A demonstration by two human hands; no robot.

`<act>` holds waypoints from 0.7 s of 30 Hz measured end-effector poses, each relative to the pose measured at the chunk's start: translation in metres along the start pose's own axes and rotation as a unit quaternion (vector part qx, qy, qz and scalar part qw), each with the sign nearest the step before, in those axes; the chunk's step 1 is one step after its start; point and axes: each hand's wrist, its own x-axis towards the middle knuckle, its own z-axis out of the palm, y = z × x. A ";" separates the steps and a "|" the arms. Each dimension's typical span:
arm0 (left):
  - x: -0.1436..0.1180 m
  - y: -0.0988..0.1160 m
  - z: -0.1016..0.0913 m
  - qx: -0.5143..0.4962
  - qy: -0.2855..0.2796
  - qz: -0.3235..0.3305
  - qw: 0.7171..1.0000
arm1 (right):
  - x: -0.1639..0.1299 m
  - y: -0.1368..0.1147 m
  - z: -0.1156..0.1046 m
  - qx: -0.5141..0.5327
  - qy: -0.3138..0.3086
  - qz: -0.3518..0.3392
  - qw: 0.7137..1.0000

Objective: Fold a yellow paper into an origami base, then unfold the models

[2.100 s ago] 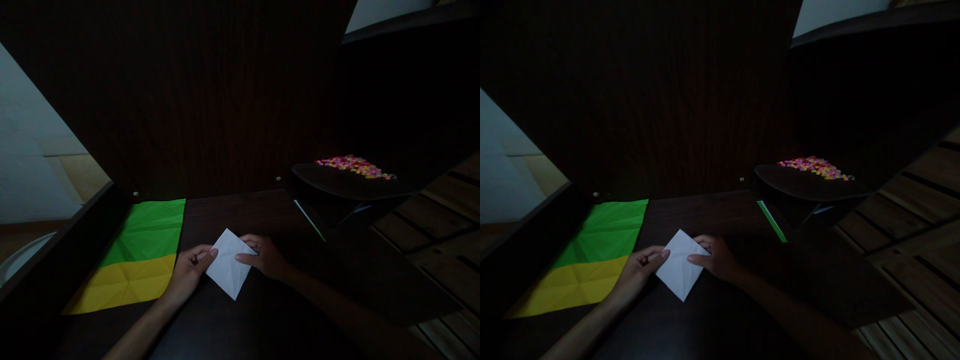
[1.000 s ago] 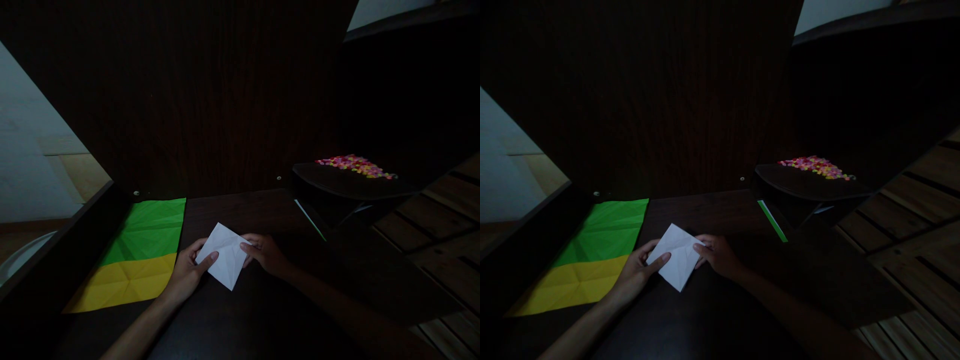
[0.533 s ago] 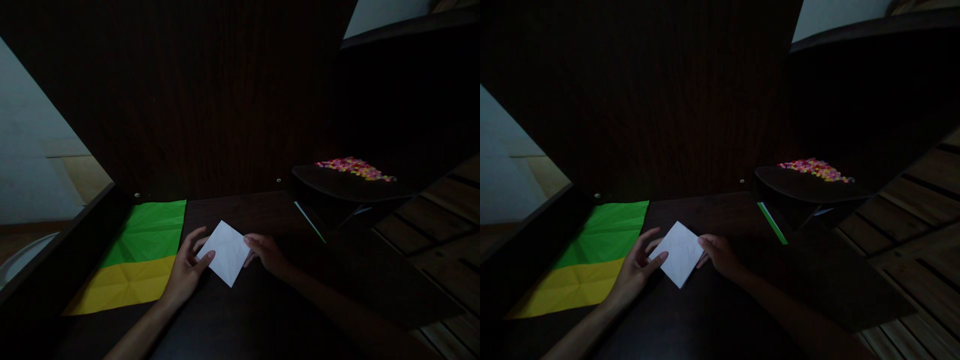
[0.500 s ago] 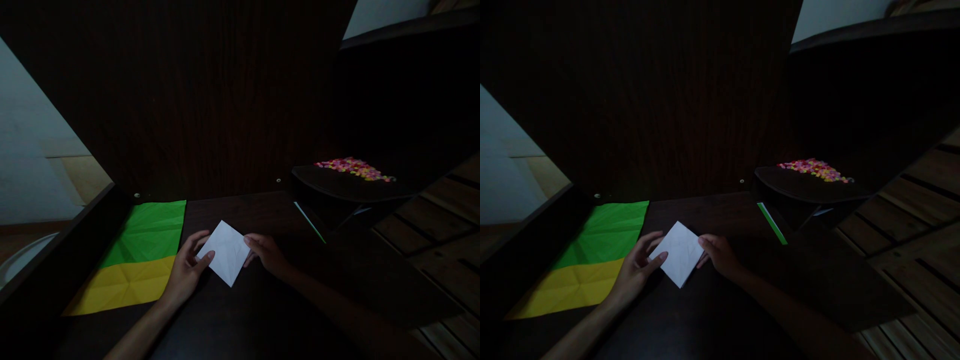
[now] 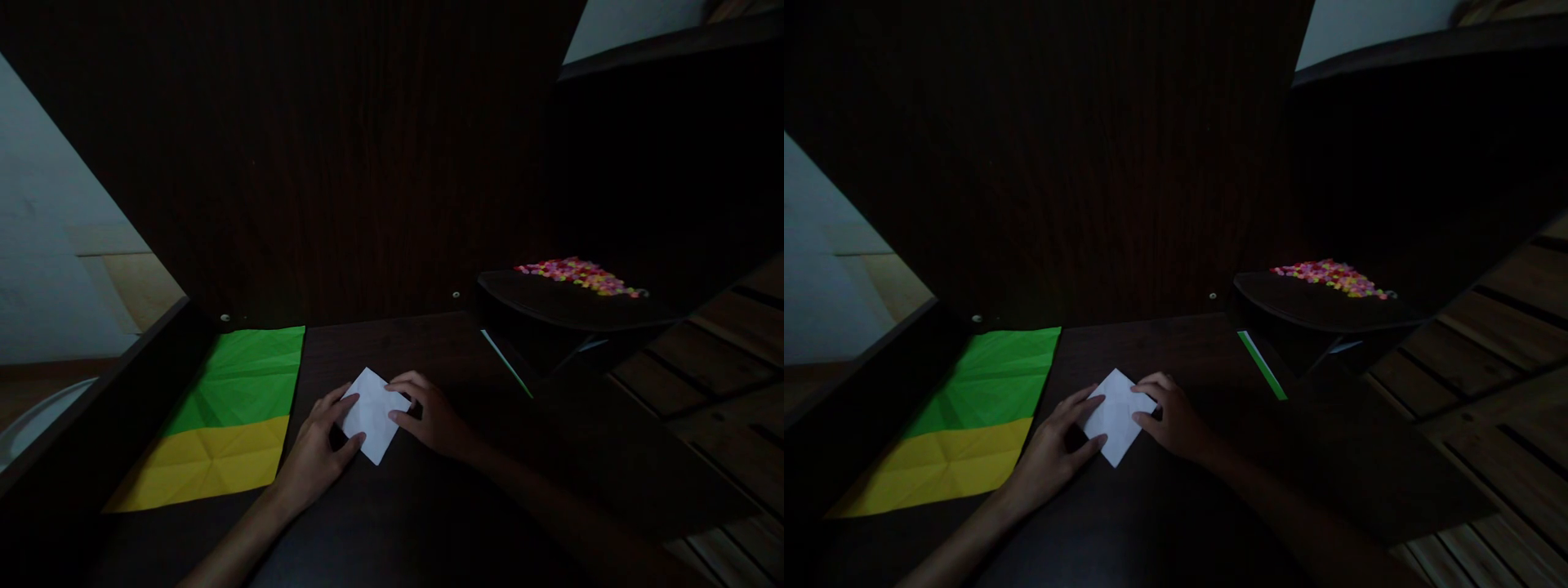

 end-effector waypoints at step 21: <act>-0.002 0.003 -0.008 0.204 -0.186 0.193 0.942 | -0.004 -0.001 -0.004 -0.140 -0.075 -0.078 0.984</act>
